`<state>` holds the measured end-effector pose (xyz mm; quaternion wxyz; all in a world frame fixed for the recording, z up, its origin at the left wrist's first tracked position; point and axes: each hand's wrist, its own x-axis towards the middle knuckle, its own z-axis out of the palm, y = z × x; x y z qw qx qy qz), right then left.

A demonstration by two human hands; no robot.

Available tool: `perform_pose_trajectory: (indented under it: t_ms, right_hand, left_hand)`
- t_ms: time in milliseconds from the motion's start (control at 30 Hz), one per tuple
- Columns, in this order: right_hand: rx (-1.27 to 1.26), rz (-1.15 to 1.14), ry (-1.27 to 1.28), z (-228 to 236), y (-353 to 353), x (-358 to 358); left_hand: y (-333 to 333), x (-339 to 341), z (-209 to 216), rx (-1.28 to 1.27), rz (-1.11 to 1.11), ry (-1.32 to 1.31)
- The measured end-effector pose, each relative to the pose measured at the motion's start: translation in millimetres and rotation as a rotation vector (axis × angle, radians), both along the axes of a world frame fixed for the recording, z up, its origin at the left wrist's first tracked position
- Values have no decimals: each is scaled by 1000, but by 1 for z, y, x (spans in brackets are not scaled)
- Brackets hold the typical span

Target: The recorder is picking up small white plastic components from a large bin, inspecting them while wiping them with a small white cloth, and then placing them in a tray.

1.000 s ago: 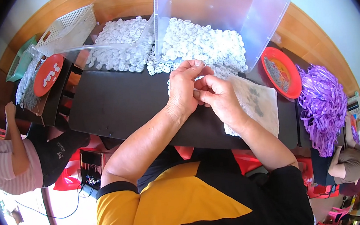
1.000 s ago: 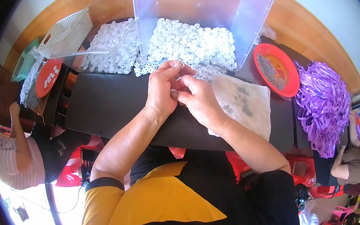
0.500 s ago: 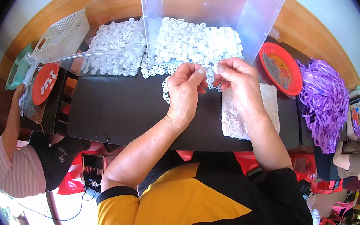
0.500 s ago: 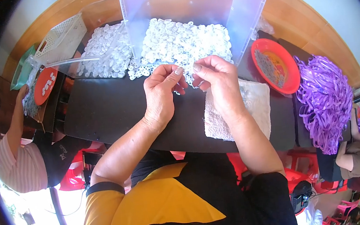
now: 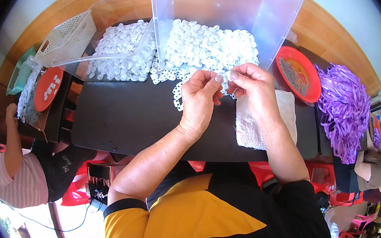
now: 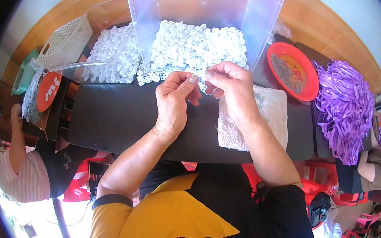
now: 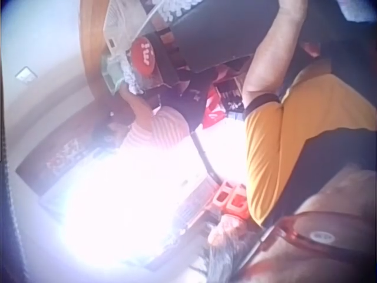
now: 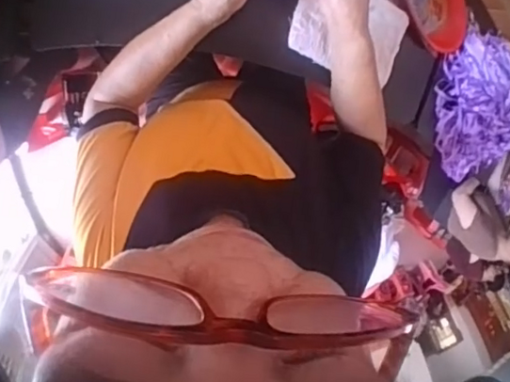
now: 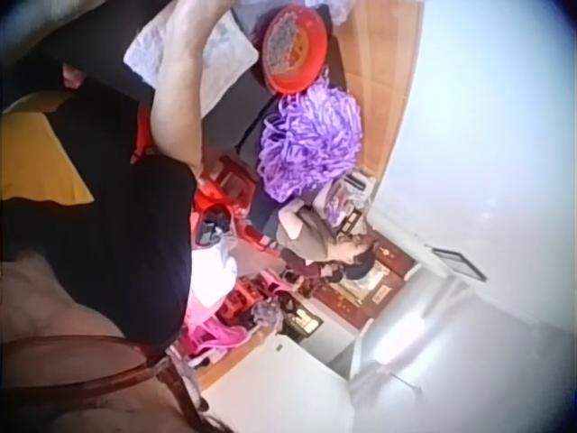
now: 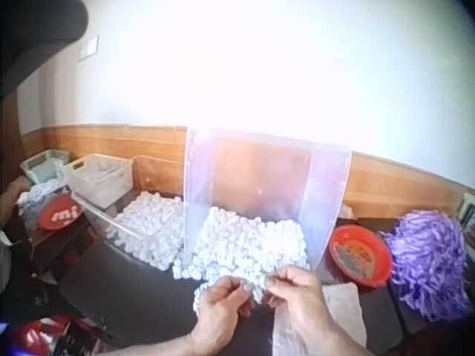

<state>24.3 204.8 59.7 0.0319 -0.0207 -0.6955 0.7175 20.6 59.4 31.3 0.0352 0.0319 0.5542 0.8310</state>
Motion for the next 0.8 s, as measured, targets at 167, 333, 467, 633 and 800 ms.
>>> perform_pose_trajectory:
  t_ms: [167, 333, 467, 633, 800]
  right_hand:
    - [-11, 1, 23, 0, -2, 0]
    - [-8, -6, 9, 0, -6, 2]
    - [-39, 23, 13, -1, -6, 2]
    - [-60, 28, 23, 1, 1, -1]
    - [-61, 36, 25, 4, 5, 1]
  left_hand:
    - [-2, 1, 2, -15, -5, -11]
    - [2, 1, 3, -7, -14, -11]
    - [-1, 1, 3, 45, -53, 4]
    - [-3, -1, 7, 95, -110, -29]
    - [-2, -1, 7, 47, -131, -9]
